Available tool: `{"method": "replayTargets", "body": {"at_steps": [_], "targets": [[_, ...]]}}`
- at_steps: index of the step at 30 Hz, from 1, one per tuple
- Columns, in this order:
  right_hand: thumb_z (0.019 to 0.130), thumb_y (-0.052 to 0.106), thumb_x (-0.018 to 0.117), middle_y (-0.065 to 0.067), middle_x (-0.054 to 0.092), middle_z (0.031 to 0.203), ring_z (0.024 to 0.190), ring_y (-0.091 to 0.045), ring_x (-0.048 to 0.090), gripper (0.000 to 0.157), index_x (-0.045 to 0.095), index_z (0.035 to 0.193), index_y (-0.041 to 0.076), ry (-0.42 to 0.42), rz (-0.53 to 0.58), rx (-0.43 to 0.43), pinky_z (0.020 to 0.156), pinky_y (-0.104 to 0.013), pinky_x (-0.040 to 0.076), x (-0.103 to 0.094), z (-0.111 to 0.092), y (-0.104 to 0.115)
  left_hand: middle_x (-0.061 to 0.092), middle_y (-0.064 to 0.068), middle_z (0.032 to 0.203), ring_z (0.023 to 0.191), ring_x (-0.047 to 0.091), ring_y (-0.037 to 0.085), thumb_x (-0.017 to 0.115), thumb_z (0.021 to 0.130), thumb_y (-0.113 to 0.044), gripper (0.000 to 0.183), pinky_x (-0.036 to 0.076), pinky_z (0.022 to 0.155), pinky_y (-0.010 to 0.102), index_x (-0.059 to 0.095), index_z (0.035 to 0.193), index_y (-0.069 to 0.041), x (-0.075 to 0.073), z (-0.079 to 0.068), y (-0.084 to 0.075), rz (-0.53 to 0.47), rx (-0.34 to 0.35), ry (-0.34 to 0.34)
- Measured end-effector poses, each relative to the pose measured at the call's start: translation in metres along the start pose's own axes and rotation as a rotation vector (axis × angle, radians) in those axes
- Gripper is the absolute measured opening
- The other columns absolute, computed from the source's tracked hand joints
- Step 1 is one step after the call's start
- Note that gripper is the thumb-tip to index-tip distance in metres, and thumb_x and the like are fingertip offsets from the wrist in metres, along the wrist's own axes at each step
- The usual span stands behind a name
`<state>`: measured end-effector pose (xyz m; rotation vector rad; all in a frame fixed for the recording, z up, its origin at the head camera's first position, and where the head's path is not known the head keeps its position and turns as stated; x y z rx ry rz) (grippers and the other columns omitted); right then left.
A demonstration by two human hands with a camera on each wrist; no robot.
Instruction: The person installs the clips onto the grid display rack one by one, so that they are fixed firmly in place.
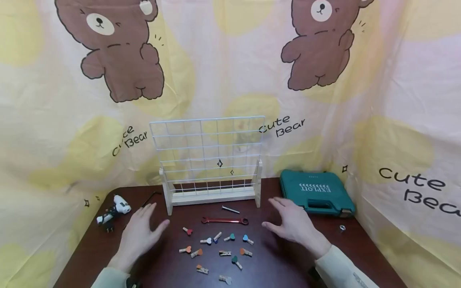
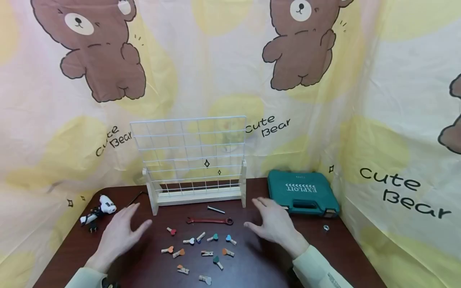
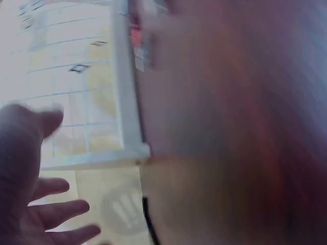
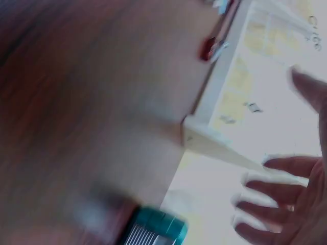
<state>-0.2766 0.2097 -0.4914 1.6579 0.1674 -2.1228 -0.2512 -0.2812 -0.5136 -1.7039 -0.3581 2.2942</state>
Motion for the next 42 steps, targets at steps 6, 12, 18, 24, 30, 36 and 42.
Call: {"method": "replayTargets", "body": {"at_steps": [6, 12, 18, 24, 30, 36, 42], "targets": [[0.092, 0.033, 0.085, 0.000, 0.080, 0.108, 0.088, -0.007, 0.071, 0.034, 0.080, 0.119, 0.014, 0.187, 0.275, -0.151, 0.079, -0.033, 0.062, 0.009, 0.019, 0.031, 0.071, 0.018, 0.133, 0.118, 0.068, 0.038, 0.075, 0.100, -0.035, 0.047, 0.056, 0.098, 0.058, 0.067, 0.138, -0.008, 0.004, 0.029, -0.001, -0.404, -0.197, -0.106], [0.090, 0.023, 0.087, 0.012, 0.074, 0.085, 0.069, 0.002, 0.059, 0.019, 0.083, 0.108, 0.015, 0.377, 0.328, -0.234, 0.064, -0.022, 0.054, 0.039, 0.031, 0.059, 0.072, 0.011, 0.131, 0.120, 0.068, 0.029, 0.078, 0.099, -0.036, 0.042, 0.056, 0.092, 0.036, 0.070, 0.133, -0.012, 0.025, 0.050, -0.001, -0.683, -0.411, -0.137], [0.087, 0.012, 0.087, 0.018, 0.062, 0.069, 0.065, -0.001, 0.054, 0.014, 0.084, 0.099, 0.017, 0.410, 0.236, -0.235, 0.057, -0.022, 0.049, 0.057, 0.029, 0.069, 0.073, 0.013, 0.127, 0.114, 0.069, 0.028, 0.080, 0.097, -0.030, 0.037, 0.050, 0.082, 0.020, 0.074, 0.127, -0.010, 0.035, 0.056, -0.003, -0.774, -0.477, -0.210], [0.086, 0.012, 0.085, 0.014, 0.062, 0.074, 0.067, -0.003, 0.053, 0.020, 0.085, 0.106, 0.016, 0.410, 0.209, -0.249, 0.057, -0.022, 0.048, 0.055, 0.032, 0.069, 0.075, 0.014, 0.122, 0.107, 0.070, 0.025, 0.080, 0.097, -0.026, 0.031, 0.047, 0.073, 0.011, 0.076, 0.122, -0.008, 0.039, 0.058, -0.002, -0.800, -0.510, -0.273], [0.089, 0.015, 0.086, 0.012, 0.070, 0.086, 0.073, -0.003, 0.059, 0.013, 0.085, 0.102, 0.015, 0.344, 0.309, -0.261, 0.065, -0.022, 0.055, 0.030, 0.055, 0.072, 0.075, 0.015, 0.120, 0.104, 0.070, 0.024, 0.082, 0.096, -0.025, 0.031, 0.047, 0.068, 0.007, 0.076, 0.121, -0.007, 0.042, 0.059, 0.001, -0.806, -0.509, -0.288], [0.089, 0.014, 0.086, 0.016, 0.071, 0.076, 0.069, -0.006, 0.066, 0.009, 0.080, 0.089, 0.021, 0.265, 0.505, -0.283, 0.065, -0.026, 0.059, -0.025, 0.104, 0.092, 0.075, 0.013, 0.118, 0.101, 0.067, 0.020, 0.083, 0.095, -0.031, 0.033, 0.049, 0.070, 0.012, 0.077, 0.120, -0.010, 0.050, 0.058, 0.006, -0.809, -0.549, -0.253], [0.095, 0.016, 0.083, 0.000, 0.081, 0.095, 0.086, -0.012, 0.076, 0.015, 0.081, 0.107, 0.007, 0.177, 0.697, -0.240, 0.081, -0.027, 0.063, -0.098, 0.165, 0.130, 0.071, 0.017, 0.122, 0.110, 0.058, 0.026, 0.083, 0.094, -0.027, 0.033, 0.044, 0.087, 0.031, 0.076, 0.120, -0.008, 0.061, 0.054, 0.009, -0.844, -0.599, -0.217]]}}
Point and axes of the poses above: each hand's wrist, its own z-axis towards the middle knuckle, its own x-axis out of the palm, y = z × x, the point moved 4 cm from there along z, towards the middle knuckle
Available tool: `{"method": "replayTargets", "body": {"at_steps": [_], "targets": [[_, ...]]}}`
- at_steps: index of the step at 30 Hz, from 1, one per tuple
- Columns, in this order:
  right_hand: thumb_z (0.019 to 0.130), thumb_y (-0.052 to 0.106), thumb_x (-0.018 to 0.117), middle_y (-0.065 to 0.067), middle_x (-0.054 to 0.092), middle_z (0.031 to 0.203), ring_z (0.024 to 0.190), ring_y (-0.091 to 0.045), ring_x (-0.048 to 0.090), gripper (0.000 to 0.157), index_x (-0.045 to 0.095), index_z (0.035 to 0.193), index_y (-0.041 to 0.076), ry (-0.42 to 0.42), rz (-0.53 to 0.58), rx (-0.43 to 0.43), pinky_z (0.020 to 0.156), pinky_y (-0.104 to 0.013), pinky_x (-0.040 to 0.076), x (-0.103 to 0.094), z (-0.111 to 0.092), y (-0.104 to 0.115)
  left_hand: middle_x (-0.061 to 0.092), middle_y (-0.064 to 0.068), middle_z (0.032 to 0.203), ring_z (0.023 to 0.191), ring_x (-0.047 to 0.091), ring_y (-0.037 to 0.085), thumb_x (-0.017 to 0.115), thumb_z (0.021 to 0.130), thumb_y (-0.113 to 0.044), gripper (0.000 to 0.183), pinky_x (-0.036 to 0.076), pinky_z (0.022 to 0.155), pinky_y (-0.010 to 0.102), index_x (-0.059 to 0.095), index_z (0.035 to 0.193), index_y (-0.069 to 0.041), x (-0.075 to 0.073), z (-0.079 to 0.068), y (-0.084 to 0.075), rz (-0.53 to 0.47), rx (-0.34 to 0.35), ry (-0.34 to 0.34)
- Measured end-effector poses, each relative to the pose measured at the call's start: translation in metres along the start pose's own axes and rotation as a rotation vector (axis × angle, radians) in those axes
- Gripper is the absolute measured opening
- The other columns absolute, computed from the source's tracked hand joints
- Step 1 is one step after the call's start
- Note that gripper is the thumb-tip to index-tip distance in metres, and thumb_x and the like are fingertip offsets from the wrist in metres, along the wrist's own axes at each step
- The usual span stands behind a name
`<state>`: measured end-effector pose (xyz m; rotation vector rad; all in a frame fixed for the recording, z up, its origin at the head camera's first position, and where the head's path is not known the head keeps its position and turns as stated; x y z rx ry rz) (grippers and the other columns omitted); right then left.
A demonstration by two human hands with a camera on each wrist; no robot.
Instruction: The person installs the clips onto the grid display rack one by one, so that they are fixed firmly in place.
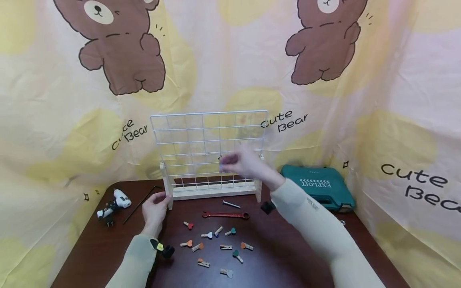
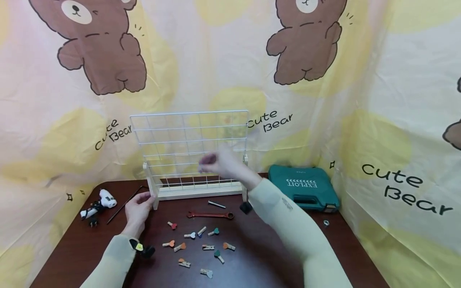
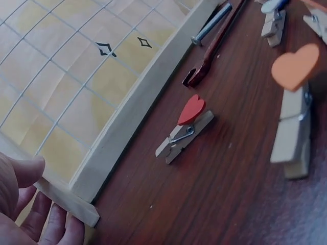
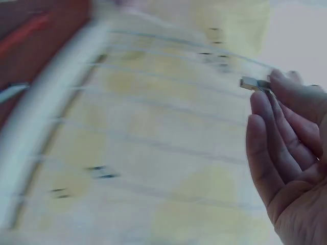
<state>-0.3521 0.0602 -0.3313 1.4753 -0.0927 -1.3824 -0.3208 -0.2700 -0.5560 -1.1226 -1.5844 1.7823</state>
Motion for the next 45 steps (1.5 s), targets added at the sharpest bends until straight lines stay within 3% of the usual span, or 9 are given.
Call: {"method": "replayTargets", "body": {"at_steps": [6, 13, 17, 23, 28, 33, 37, 41, 45], "targets": [[0.100, 0.016, 0.076, -0.006, 0.081, 0.099, 0.092, -0.025, 0.077, 0.019, 0.079, 0.115, 0.005, -0.154, 0.130, -0.085, 0.083, -0.031, 0.064, -0.033, 0.066, 0.067, 0.067, 0.016, 0.122, 0.108, 0.055, 0.029, 0.083, 0.094, -0.028, 0.035, 0.042, 0.086, 0.036, 0.075, 0.121, -0.007, -0.001, -0.002, 0.005, -0.008, -0.059, 0.008], [0.098, 0.014, 0.079, -0.005, 0.082, 0.096, 0.089, -0.014, 0.078, 0.016, 0.083, 0.109, 0.003, -0.280, 0.157, -0.169, 0.080, -0.024, 0.062, -0.031, 0.134, 0.109, 0.073, 0.010, 0.105, 0.095, 0.057, 0.023, 0.085, 0.092, -0.030, 0.034, 0.046, 0.076, 0.032, 0.078, 0.117, -0.008, 0.000, -0.003, 0.008, -0.013, -0.069, 0.000], [0.096, 0.018, 0.082, 0.001, 0.082, 0.097, 0.088, -0.005, 0.076, 0.012, 0.085, 0.104, 0.009, -0.270, 0.085, -0.143, 0.081, -0.018, 0.059, -0.021, 0.164, 0.127, 0.074, 0.009, 0.103, 0.093, 0.058, 0.022, 0.086, 0.092, -0.029, 0.033, 0.046, 0.074, 0.030, 0.078, 0.116, -0.008, 0.000, -0.003, 0.007, -0.023, -0.059, -0.009], [0.098, 0.032, 0.079, 0.016, 0.080, 0.094, 0.087, 0.000, 0.069, 0.012, 0.087, 0.102, 0.023, -0.182, -0.154, -0.062, 0.074, -0.016, 0.052, -0.010, 0.192, 0.142, 0.074, 0.006, 0.098, 0.088, 0.059, 0.019, 0.086, 0.091, -0.029, 0.032, 0.048, 0.070, 0.026, 0.078, 0.114, -0.009, 0.000, -0.002, 0.008, -0.013, -0.056, -0.023], [0.100, 0.030, 0.078, 0.017, 0.080, 0.092, 0.087, 0.000, 0.069, 0.012, 0.088, 0.102, 0.024, -0.110, -0.212, -0.033, 0.073, -0.017, 0.052, -0.001, 0.198, 0.138, 0.075, 0.005, 0.095, 0.085, 0.060, 0.019, 0.087, 0.091, -0.029, 0.032, 0.048, 0.067, 0.025, 0.079, 0.114, -0.008, 0.001, -0.003, 0.008, -0.017, -0.047, -0.017], [0.100, 0.033, 0.077, 0.018, 0.079, 0.092, 0.088, 0.000, 0.069, 0.014, 0.087, 0.102, 0.024, -0.123, -0.261, -0.046, 0.076, -0.017, 0.051, 0.005, 0.201, 0.134, 0.073, 0.008, 0.102, 0.089, 0.061, 0.020, 0.086, 0.092, -0.032, 0.035, 0.049, 0.070, 0.026, 0.078, 0.116, -0.008, -0.002, -0.003, 0.006, -0.010, -0.066, 0.006], [0.101, 0.036, 0.075, 0.013, 0.079, 0.104, 0.094, -0.002, 0.069, 0.024, 0.083, 0.117, 0.021, -0.152, -0.244, -0.077, 0.082, -0.014, 0.051, 0.006, 0.195, 0.138, 0.071, 0.009, 0.102, 0.088, 0.061, 0.022, 0.085, 0.092, -0.030, 0.033, 0.049, 0.068, 0.028, 0.078, 0.115, -0.008, -0.007, -0.003, 0.004, -0.009, -0.060, 0.003], [0.100, 0.028, 0.075, 0.001, 0.080, 0.111, 0.097, -0.008, 0.073, 0.031, 0.078, 0.126, 0.011, -0.293, -0.162, -0.204, 0.086, -0.017, 0.055, -0.002, 0.166, 0.133, 0.072, 0.005, 0.094, 0.082, 0.062, 0.019, 0.086, 0.092, -0.030, 0.032, 0.049, 0.066, 0.027, 0.078, 0.114, -0.008, -0.008, -0.002, 0.006, -0.007, -0.055, 0.002], [0.098, 0.017, 0.077, -0.008, 0.081, 0.107, 0.092, -0.015, 0.075, 0.024, 0.080, 0.117, 0.002, -0.413, -0.059, -0.343, 0.085, -0.024, 0.060, -0.012, 0.111, 0.108, 0.073, 0.002, 0.089, 0.078, 0.065, 0.016, 0.087, 0.091, -0.031, 0.032, 0.051, 0.066, 0.024, 0.079, 0.113, -0.010, -0.004, -0.002, 0.009, -0.010, -0.064, 0.009]]}}
Point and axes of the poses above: each hand's wrist, its own z-axis towards the middle knuckle, its own x-axis out of the palm, y = z × x, the point moved 4 cm from there along z, towards the middle knuckle
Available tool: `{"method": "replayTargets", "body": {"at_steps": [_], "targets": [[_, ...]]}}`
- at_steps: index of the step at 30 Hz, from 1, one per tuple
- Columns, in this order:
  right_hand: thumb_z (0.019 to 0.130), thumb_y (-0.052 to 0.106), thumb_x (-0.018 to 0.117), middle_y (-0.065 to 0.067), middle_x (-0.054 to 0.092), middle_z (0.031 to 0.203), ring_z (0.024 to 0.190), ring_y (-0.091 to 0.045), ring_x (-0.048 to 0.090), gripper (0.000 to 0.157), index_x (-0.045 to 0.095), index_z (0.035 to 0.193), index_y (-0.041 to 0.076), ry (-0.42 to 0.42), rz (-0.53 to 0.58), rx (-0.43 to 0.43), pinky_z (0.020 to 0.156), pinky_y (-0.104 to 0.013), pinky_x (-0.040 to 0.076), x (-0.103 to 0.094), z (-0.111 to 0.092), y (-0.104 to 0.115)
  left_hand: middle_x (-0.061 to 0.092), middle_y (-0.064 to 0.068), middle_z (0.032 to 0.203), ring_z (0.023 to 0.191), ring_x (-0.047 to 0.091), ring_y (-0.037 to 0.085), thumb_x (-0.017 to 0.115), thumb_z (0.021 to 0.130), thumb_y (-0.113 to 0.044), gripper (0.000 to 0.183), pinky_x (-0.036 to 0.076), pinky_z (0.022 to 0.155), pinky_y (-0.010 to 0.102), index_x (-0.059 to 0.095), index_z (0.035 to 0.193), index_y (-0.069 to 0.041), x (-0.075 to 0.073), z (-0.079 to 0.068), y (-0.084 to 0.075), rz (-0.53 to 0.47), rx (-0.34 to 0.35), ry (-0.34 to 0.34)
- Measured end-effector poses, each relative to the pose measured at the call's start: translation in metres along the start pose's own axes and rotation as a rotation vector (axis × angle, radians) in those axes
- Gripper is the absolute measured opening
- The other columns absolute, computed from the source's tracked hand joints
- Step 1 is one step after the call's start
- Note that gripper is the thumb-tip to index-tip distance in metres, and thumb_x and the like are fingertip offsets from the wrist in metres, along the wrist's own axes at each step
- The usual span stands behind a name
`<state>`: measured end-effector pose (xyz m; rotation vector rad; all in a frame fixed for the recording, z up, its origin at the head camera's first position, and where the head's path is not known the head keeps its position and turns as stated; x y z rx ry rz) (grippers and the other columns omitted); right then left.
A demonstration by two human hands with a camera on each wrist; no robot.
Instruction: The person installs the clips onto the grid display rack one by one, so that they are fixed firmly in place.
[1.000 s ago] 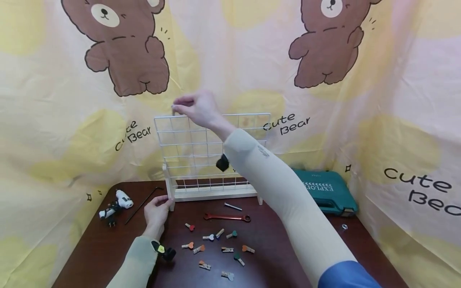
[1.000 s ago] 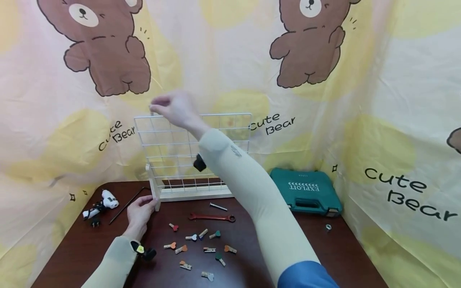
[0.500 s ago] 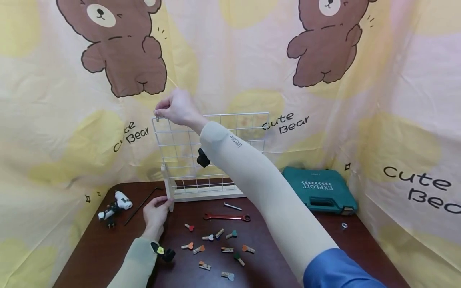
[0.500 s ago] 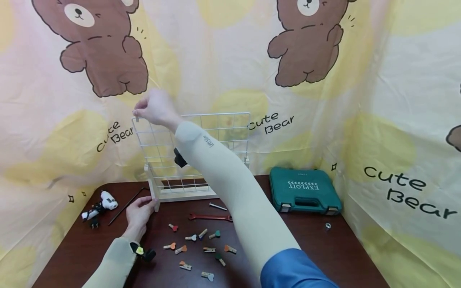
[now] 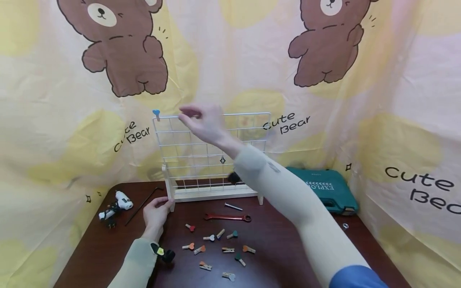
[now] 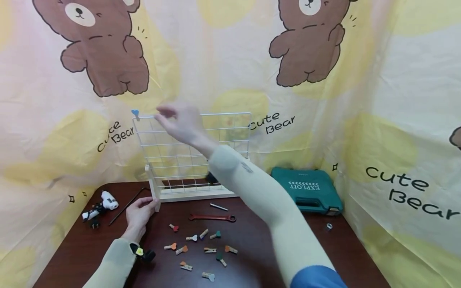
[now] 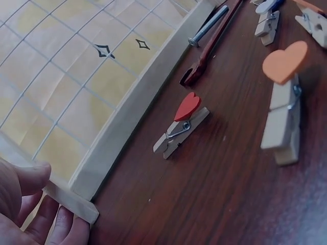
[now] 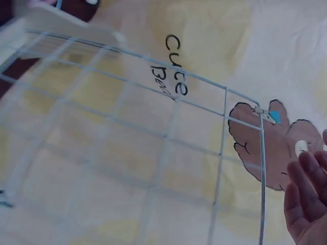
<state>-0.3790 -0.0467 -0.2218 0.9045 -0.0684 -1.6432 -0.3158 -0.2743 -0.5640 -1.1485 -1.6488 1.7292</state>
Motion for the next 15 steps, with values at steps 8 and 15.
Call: {"method": "replayTargets", "body": {"at_steps": [8, 15], "targets": [[0.099, 0.018, 0.077, -0.001, 0.081, 0.102, 0.081, -0.006, 0.072, 0.019, 0.082, 0.114, 0.008, 0.232, -0.007, 0.092, 0.072, -0.025, 0.062, -0.027, -0.145, -0.063, 0.072, 0.011, 0.108, 0.086, 0.067, 0.017, 0.086, 0.092, -0.030, 0.033, 0.054, 0.067, 0.020, 0.078, 0.116, -0.009, 0.002, 0.000, 0.000, -0.024, -0.013, 0.014], [0.092, 0.017, 0.084, 0.015, 0.076, 0.089, 0.076, 0.001, 0.066, 0.007, 0.083, 0.099, 0.017, 0.697, -0.039, 0.209, 0.068, -0.020, 0.059, 0.002, -0.269, -0.106, 0.071, 0.011, 0.111, 0.088, 0.067, 0.018, 0.086, 0.092, -0.034, 0.037, 0.053, 0.070, 0.023, 0.077, 0.119, -0.010, 0.002, 0.000, -0.002, 0.007, -0.039, 0.033]]}}
Point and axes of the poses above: each hand's wrist, its own z-axis towards the middle knuckle, its own x-axis out of the palm, y = z × x, the point moved 4 cm from there along z, towards the middle knuckle
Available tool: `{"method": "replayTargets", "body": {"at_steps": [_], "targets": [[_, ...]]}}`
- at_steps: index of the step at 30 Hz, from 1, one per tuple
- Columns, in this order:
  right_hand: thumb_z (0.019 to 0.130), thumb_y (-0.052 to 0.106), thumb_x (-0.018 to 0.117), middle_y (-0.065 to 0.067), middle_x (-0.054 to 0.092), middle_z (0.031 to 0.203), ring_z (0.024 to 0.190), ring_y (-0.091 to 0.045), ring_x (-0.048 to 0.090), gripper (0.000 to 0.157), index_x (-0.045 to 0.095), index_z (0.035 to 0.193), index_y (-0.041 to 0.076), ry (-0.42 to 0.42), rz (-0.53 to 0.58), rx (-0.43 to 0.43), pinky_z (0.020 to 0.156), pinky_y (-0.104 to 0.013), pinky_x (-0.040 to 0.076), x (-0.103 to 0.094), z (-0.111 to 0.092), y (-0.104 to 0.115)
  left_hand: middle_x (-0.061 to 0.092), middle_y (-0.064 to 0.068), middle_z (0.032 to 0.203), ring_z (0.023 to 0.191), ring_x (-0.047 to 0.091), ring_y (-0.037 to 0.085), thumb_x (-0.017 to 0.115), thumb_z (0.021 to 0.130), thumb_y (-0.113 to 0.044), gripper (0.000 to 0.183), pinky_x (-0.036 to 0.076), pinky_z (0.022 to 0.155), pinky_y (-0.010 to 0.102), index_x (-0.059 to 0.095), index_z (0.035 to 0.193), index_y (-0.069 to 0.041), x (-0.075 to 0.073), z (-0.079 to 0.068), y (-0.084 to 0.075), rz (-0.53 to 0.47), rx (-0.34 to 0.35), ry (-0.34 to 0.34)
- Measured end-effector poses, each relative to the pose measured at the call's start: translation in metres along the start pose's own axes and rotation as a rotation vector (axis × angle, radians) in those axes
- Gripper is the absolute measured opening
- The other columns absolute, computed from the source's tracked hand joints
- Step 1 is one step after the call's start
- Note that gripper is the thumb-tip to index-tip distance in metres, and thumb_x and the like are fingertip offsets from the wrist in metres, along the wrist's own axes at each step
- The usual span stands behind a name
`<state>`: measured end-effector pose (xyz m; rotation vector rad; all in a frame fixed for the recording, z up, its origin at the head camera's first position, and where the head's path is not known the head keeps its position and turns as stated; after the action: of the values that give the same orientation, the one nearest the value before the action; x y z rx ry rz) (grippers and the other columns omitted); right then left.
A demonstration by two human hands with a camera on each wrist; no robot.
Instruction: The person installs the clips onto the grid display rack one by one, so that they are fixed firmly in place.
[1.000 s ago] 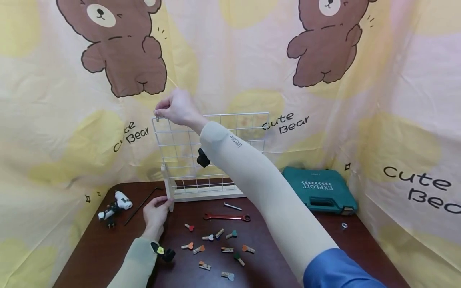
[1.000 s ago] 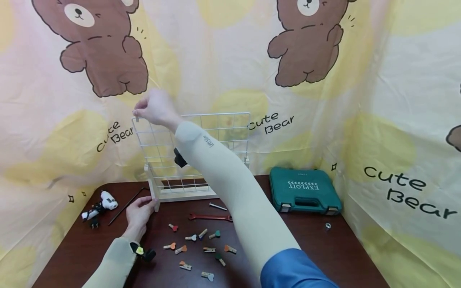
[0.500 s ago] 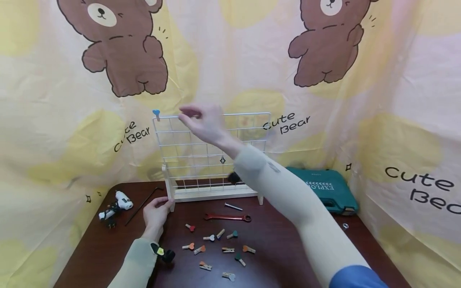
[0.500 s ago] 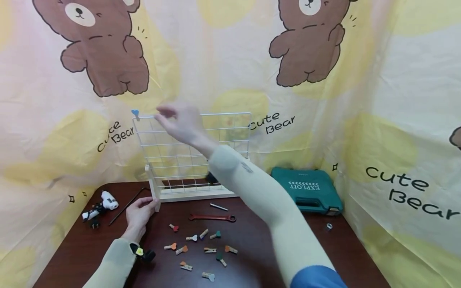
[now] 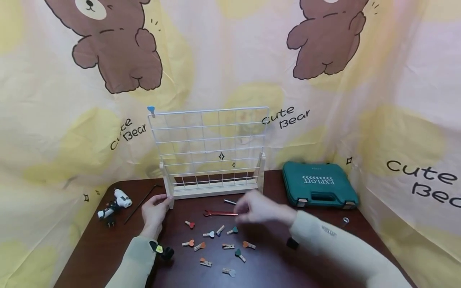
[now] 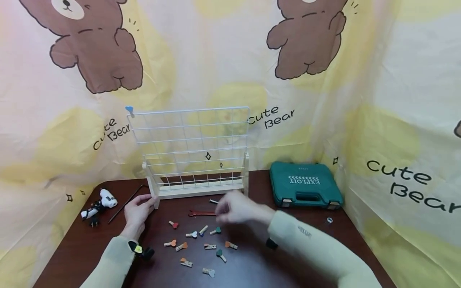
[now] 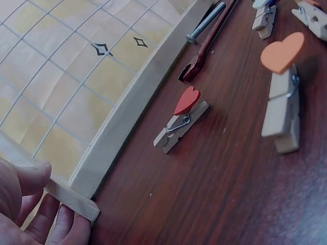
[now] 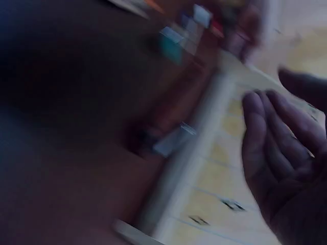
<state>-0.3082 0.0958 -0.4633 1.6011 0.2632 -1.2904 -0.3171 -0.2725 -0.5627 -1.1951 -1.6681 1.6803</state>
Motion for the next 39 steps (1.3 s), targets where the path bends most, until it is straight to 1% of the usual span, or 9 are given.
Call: {"method": "replayTargets", "body": {"at_steps": [4, 8, 15, 18, 21, 26, 30, 34, 39], "targets": [[0.084, 0.015, 0.091, 0.015, 0.073, 0.080, 0.069, 0.005, 0.063, 0.013, 0.084, 0.095, 0.015, 0.166, 0.002, 0.087, 0.061, -0.016, 0.055, 0.041, -0.025, -0.006, 0.072, 0.011, 0.109, 0.086, 0.068, 0.018, 0.086, 0.092, -0.036, 0.037, 0.053, 0.071, 0.024, 0.077, 0.119, -0.011, 0.001, 0.001, 0.000, 0.003, 0.000, 0.004], [0.082, 0.013, 0.091, 0.017, 0.070, 0.076, 0.067, 0.006, 0.062, 0.016, 0.082, 0.095, 0.019, 0.210, -0.053, 0.186, 0.059, -0.016, 0.054, 0.060, -0.034, -0.007, 0.072, 0.011, 0.110, 0.086, 0.069, 0.017, 0.086, 0.092, -0.036, 0.037, 0.054, 0.070, 0.023, 0.077, 0.118, -0.011, 0.000, 0.001, 0.001, 0.006, -0.006, -0.002], [0.086, 0.012, 0.086, 0.023, 0.063, 0.070, 0.061, 0.007, 0.055, 0.011, 0.083, 0.090, 0.022, 0.177, -0.159, 0.069, 0.054, -0.013, 0.047, 0.056, -0.026, 0.003, 0.072, 0.014, 0.115, 0.090, 0.070, 0.019, 0.086, 0.092, -0.033, 0.036, 0.055, 0.068, 0.020, 0.077, 0.118, -0.010, 0.000, 0.000, 0.005, -0.013, -0.011, 0.005], [0.089, 0.013, 0.084, 0.022, 0.064, 0.072, 0.065, 0.007, 0.055, 0.008, 0.084, 0.086, 0.021, 0.087, -0.172, -0.049, 0.057, -0.012, 0.049, 0.029, -0.009, 0.022, 0.072, 0.014, 0.116, 0.091, 0.071, 0.019, 0.085, 0.093, -0.033, 0.036, 0.055, 0.069, 0.021, 0.077, 0.118, -0.010, 0.000, 0.000, 0.006, -0.015, -0.012, 0.013], [0.093, 0.013, 0.083, 0.015, 0.072, 0.081, 0.073, 0.003, 0.063, 0.005, 0.085, 0.092, 0.018, -0.027, -0.146, -0.104, 0.066, -0.015, 0.055, -0.016, 0.019, 0.050, 0.072, 0.014, 0.114, 0.089, 0.070, 0.020, 0.086, 0.092, -0.033, 0.035, 0.056, 0.069, 0.022, 0.077, 0.117, -0.010, 0.000, 0.000, 0.005, -0.020, -0.010, 0.011], [0.100, 0.018, 0.076, 0.002, 0.081, 0.105, 0.087, -0.008, 0.074, 0.018, 0.082, 0.116, 0.011, -0.188, 0.035, -0.013, 0.071, -0.022, 0.060, -0.103, 0.083, 0.102, 0.073, 0.011, 0.109, 0.085, 0.069, 0.018, 0.086, 0.092, -0.034, 0.036, 0.055, 0.069, 0.024, 0.078, 0.116, -0.010, -0.001, 0.001, 0.003, -0.007, 0.001, 0.002], [0.102, 0.019, 0.075, -0.002, 0.081, 0.108, 0.095, -0.012, 0.076, 0.022, 0.080, 0.120, 0.009, -0.351, 0.069, -0.019, 0.081, -0.021, 0.060, -0.159, 0.139, 0.139, 0.074, 0.010, 0.102, 0.083, 0.068, 0.020, 0.086, 0.091, -0.033, 0.034, 0.053, 0.071, 0.028, 0.078, 0.115, -0.010, -0.003, 0.001, 0.002, 0.010, 0.012, -0.012], [0.100, 0.015, 0.077, -0.002, 0.082, 0.104, 0.094, -0.010, 0.076, 0.016, 0.083, 0.111, 0.006, -0.452, -0.007, -0.074, 0.084, -0.019, 0.058, -0.186, 0.192, 0.160, 0.074, 0.007, 0.097, 0.084, 0.068, 0.022, 0.086, 0.092, -0.033, 0.034, 0.053, 0.069, 0.027, 0.078, 0.114, -0.009, -0.003, 0.000, 0.003, 0.009, 0.010, 0.001], [0.100, 0.022, 0.077, 0.006, 0.082, 0.103, 0.089, -0.003, 0.073, 0.014, 0.086, 0.107, 0.013, -0.447, -0.132, -0.019, 0.078, -0.016, 0.055, -0.192, 0.233, 0.170, 0.074, 0.005, 0.090, 0.081, 0.069, 0.021, 0.087, 0.092, -0.029, 0.033, 0.054, 0.065, 0.024, 0.077, 0.114, -0.007, -0.002, 0.000, 0.002, -0.027, 0.015, 0.018]]}}
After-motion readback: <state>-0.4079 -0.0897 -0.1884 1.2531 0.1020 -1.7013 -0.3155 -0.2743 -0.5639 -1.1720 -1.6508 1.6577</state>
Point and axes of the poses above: each hand's wrist, its own z-axis towards the middle knuckle, its own x-axis out of the palm, y = z × x, the point moved 4 cm from there along z, towards the middle knuckle
